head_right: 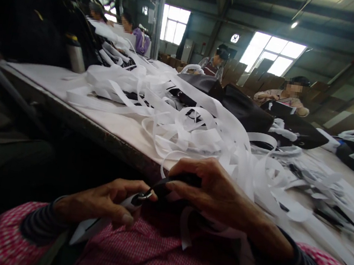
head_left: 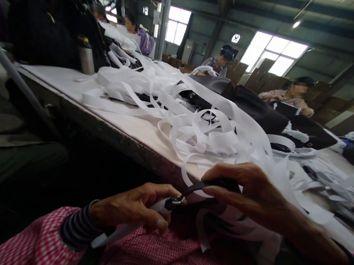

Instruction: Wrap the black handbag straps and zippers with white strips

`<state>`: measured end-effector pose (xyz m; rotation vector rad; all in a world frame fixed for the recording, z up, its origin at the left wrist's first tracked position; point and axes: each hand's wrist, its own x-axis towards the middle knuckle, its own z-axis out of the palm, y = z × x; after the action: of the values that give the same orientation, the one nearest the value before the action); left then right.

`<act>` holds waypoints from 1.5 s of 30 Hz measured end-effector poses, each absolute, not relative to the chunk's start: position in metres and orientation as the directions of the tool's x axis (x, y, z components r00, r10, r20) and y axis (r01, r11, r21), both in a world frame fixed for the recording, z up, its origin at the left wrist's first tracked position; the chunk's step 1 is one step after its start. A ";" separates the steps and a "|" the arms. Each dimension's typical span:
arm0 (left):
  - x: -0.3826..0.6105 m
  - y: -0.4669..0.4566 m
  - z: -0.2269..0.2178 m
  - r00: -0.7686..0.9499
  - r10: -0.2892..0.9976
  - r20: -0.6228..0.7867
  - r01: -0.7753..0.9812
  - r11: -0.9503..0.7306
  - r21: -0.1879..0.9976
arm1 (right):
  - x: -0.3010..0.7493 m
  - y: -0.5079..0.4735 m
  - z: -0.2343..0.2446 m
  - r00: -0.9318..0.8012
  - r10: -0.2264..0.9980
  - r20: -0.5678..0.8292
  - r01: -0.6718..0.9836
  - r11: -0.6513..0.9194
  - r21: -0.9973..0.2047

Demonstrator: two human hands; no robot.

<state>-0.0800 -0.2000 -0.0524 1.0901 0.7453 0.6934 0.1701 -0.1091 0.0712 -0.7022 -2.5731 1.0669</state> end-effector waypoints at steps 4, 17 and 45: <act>-0.082 -0.199 -0.052 0.631 0.737 -0.240 -0.125 0.403 0.907 | 0.173 -0.105 0.070 -0.902 0.427 0.061 0.269 0.667 -0.695; -0.067 -0.199 -0.053 0.414 0.897 -0.153 -0.017 0.176 0.984 | 0.176 -0.104 0.055 -0.886 0.455 -0.092 0.381 0.600 -0.703; -0.087 -0.217 -0.048 0.343 0.923 -0.174 -0.098 0.219 0.971 | 0.175 -0.100 0.080 -0.840 0.534 -0.097 0.346 0.389 -0.854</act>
<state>-0.0874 -0.2169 -0.0479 1.1091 0.9546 0.8793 0.1752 -0.1003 0.0797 -0.7871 -2.4510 1.4359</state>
